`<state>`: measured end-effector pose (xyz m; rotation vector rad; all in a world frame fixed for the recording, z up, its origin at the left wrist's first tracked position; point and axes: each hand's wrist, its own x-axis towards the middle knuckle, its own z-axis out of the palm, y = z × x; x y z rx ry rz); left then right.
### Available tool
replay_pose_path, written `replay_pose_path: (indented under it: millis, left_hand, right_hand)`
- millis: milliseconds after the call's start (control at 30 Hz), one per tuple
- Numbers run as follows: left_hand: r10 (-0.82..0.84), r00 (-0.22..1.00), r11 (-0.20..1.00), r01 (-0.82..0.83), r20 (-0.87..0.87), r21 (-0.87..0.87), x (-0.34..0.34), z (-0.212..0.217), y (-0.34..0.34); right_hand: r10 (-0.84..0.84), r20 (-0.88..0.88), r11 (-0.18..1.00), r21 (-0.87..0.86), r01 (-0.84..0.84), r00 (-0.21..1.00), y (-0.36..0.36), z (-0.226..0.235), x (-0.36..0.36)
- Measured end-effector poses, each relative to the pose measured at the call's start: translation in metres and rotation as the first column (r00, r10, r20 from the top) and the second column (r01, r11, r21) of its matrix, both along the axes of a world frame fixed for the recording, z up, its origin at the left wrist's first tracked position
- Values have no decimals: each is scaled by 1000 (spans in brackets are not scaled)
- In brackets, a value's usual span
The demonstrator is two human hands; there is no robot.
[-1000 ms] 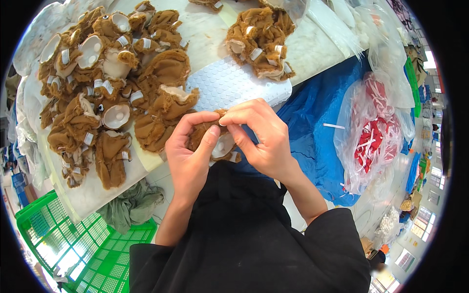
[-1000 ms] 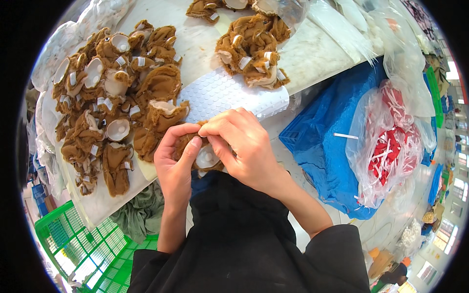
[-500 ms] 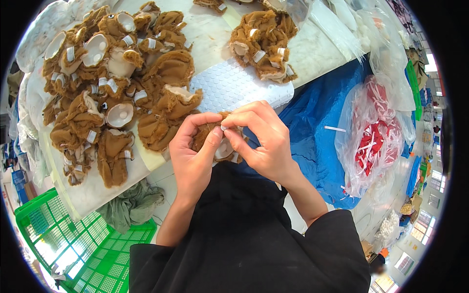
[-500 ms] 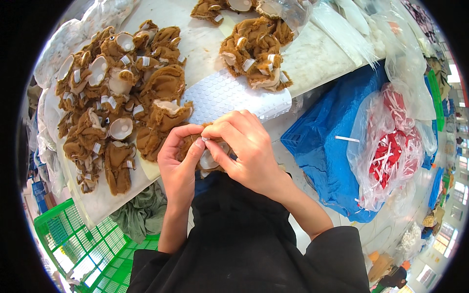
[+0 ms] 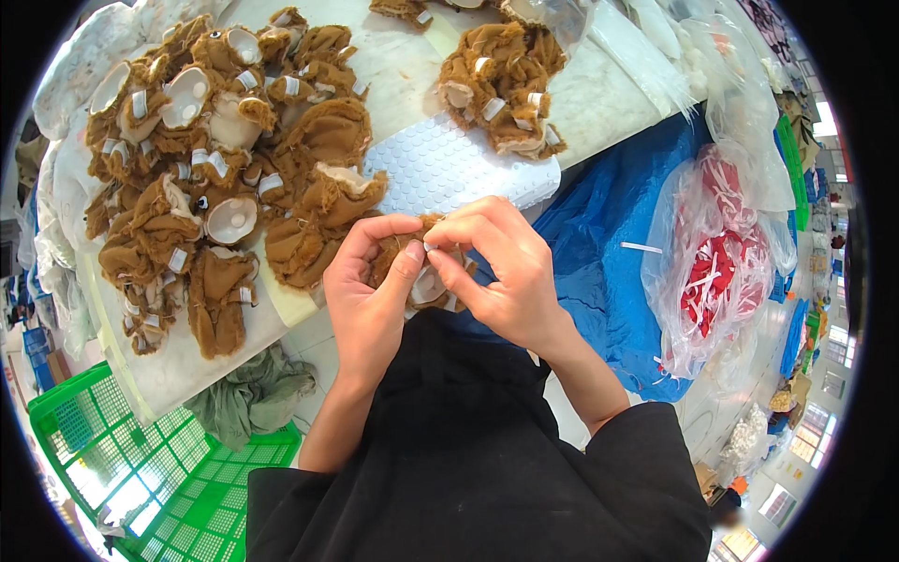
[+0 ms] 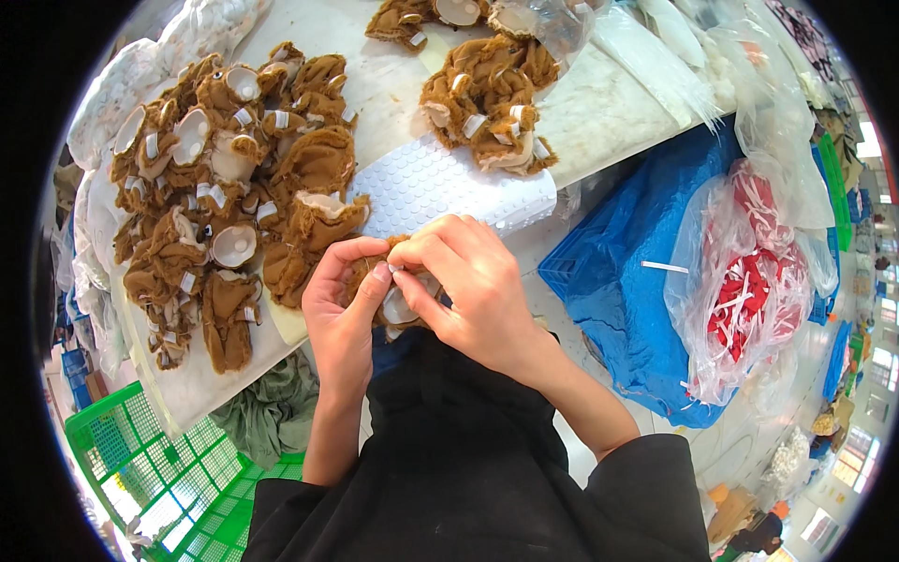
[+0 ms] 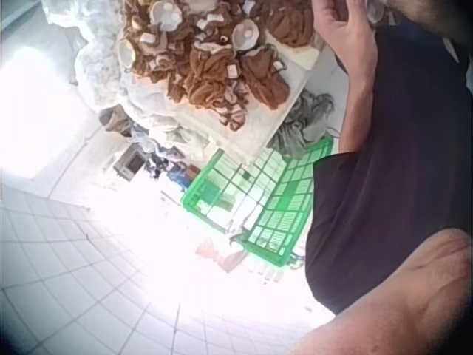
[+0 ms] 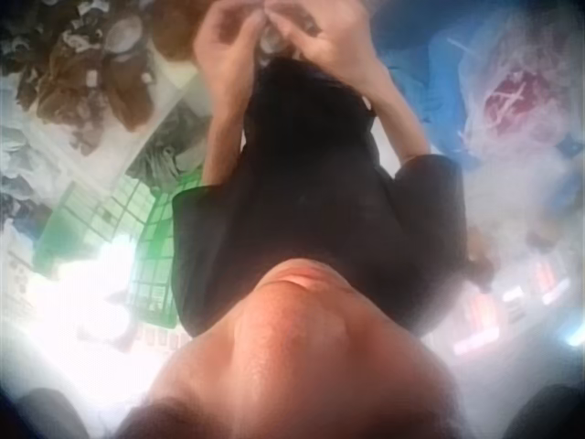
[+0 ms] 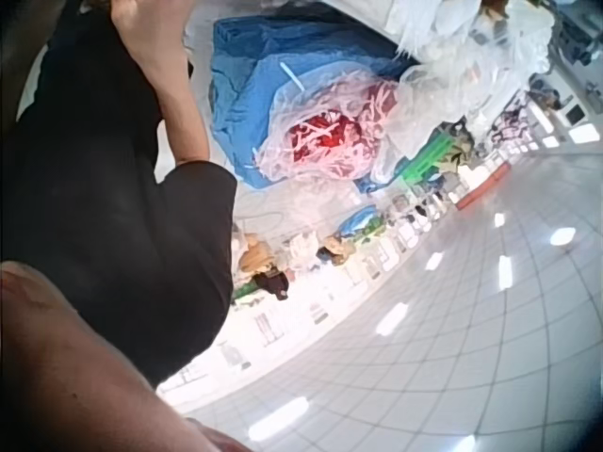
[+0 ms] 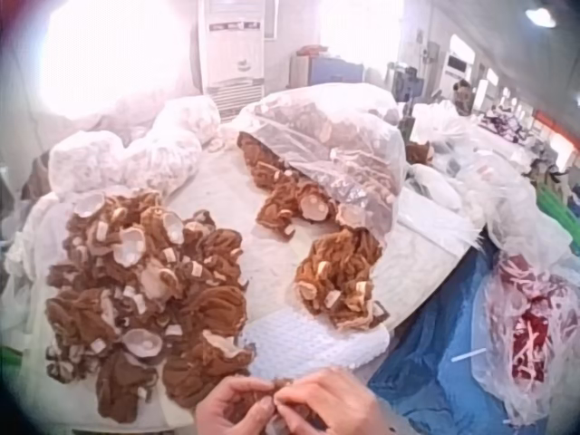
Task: The person repeatedly picks up brown fabric pieces with white circular inserts and small white cylindrical components from a table. They attach the small components to the fabric pieces by hand and place the assembled items back on the table. The process is repeated continuously throughout the clip.
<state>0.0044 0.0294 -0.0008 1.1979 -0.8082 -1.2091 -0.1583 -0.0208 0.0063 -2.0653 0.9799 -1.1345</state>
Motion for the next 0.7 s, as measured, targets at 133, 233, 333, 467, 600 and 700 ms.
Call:
replay_pose_path:
  millis: [133,233,333,467,600,700]
  left_hand:
    - [4,1000,1000,-4,28,-15,1,0,-2]
    - [-10,1000,1000,10,13,6,0,3,-2]
    - [-9,1000,1000,9,23,3,0,1,-2]
    - [-4,999,1000,4,-44,6,0,2,-2]
    - [-13,997,1000,13,-75,8,2,-1,-1]
    - [-10,1000,1000,10,3,-12,4,-2,0]
  right_hand:
    - [-19,27,995,-93,21,999,2,1,2]
    - [-28,-27,998,-50,27,999,0,0,1]
    - [-33,-37,998,-48,31,999,1,-2,1]
    - [-23,-38,1000,-22,22,999,1,-4,1]
    - [2,-57,1000,25,-1,998,2,-2,1]
    - [42,-25,995,89,-40,999,3,3,1]
